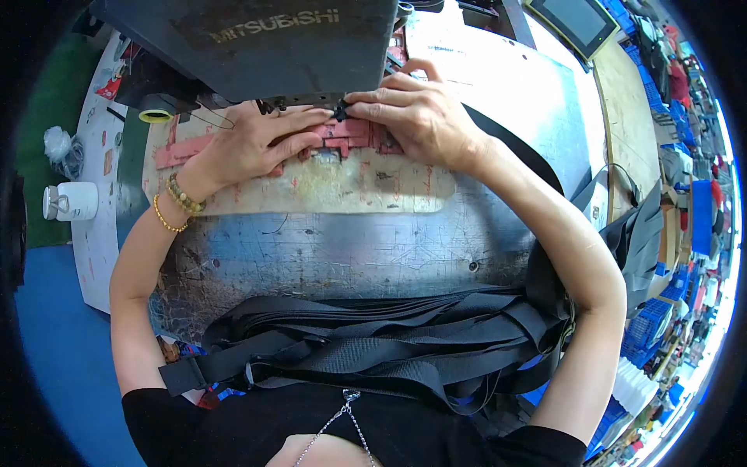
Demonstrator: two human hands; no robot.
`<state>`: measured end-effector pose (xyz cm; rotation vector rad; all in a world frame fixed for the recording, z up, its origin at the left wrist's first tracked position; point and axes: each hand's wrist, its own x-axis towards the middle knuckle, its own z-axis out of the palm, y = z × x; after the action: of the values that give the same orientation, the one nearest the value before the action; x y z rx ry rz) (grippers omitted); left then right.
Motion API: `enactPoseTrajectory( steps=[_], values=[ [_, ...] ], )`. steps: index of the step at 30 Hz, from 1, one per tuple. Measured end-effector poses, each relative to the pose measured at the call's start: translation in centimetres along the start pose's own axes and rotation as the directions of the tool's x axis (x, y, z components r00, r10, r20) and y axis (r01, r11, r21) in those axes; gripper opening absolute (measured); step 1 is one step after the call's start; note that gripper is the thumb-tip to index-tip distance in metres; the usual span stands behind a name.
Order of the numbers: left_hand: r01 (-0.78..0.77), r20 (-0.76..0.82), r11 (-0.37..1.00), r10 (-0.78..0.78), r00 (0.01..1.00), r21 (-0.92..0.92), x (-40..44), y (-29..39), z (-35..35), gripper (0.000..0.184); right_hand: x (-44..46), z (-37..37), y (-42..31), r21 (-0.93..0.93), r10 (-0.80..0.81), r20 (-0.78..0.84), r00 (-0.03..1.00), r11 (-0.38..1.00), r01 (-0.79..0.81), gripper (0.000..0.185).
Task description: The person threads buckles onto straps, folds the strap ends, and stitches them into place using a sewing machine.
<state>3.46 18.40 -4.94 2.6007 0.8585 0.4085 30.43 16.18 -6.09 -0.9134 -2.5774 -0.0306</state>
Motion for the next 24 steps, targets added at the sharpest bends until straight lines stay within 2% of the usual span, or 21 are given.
enactPoseTrajectory(
  steps=[1, 2, 6, 7, 11, 12, 16, 17, 21, 23, 24],
  values=[
    [0.103, 0.086, 0.994, -0.099, 0.991, -0.048, -0.1, 0.0, -0.1, 0.026, 0.0, 0.1, 0.1, 0.009, 0.022, 0.014, 1.0, 1.0, -0.023, 0.03],
    [0.102, 0.086, 0.994, -0.097, 0.992, -0.049, -0.1, 0.0, 0.0, 0.026, 0.0, 0.1, 0.0, 0.008, 0.024, 0.014, 1.0, 1.0, -0.024, 0.03],
    [-0.103, -0.081, 0.992, 0.109, 0.991, 0.072, -0.4, -0.4, 0.5, 0.024, 0.0, 0.2, 0.0, 0.042, -0.026, -0.028, 0.999, 0.999, 0.027, 0.033],
    [-0.101, -0.079, 0.992, 0.106, 0.991, 0.071, -0.5, -0.4, 0.6, 0.024, 0.0, 0.3, -0.1, 0.046, -0.025, -0.027, 0.999, 0.999, 0.026, 0.033],
    [-0.251, -0.203, 0.946, 0.292, 0.935, 0.203, -0.7, -0.1, 1.0, 0.023, -0.3, 0.1, -0.9, 0.025, -0.113, -0.051, 0.992, 0.993, 0.115, 0.042],
    [-0.252, -0.204, 0.946, 0.293, 0.934, 0.203, -0.6, 0.0, 1.0, 0.023, -0.4, -0.1, -1.0, 0.022, -0.113, -0.051, 0.992, 0.993, 0.115, 0.042],
    [-0.245, -0.191, 0.948, 0.284, 0.94, 0.204, -0.7, 0.1, 0.8, 0.024, -0.2, -1.8, -1.1, 0.021, -0.077, 0.142, 0.987, 0.997, 0.075, 0.041],
    [-0.243, -0.19, 0.949, 0.281, 0.941, 0.201, -0.8, 0.1, 0.8, 0.024, -0.1, -1.8, -1.1, 0.025, -0.077, 0.144, 0.987, 0.997, 0.074, 0.041],
    [-0.309, -0.232, 0.915, 0.369, 0.9, 0.26, -0.6, 0.0, 1.2, 0.025, -0.6, -2.2, -0.2, -0.312, -0.213, 0.18, 0.96, 0.913, 0.262, 0.043],
    [-0.305, -0.244, 0.876, 0.41, 0.879, 0.373, -1.1, 0.0, 1.4, 0.026, -0.4, -2.2, -0.1, -0.335, -0.233, 0.118, 0.965, 0.906, 0.26, 0.043],
    [-0.331, -0.277, 0.838, 0.473, 0.836, 0.433, -1.1, 0.9, 1.0, 0.025, 0.0, -2.3, -0.2, -0.196, -0.16, 0.044, 0.986, 0.966, 0.166, 0.03]
  ],
)
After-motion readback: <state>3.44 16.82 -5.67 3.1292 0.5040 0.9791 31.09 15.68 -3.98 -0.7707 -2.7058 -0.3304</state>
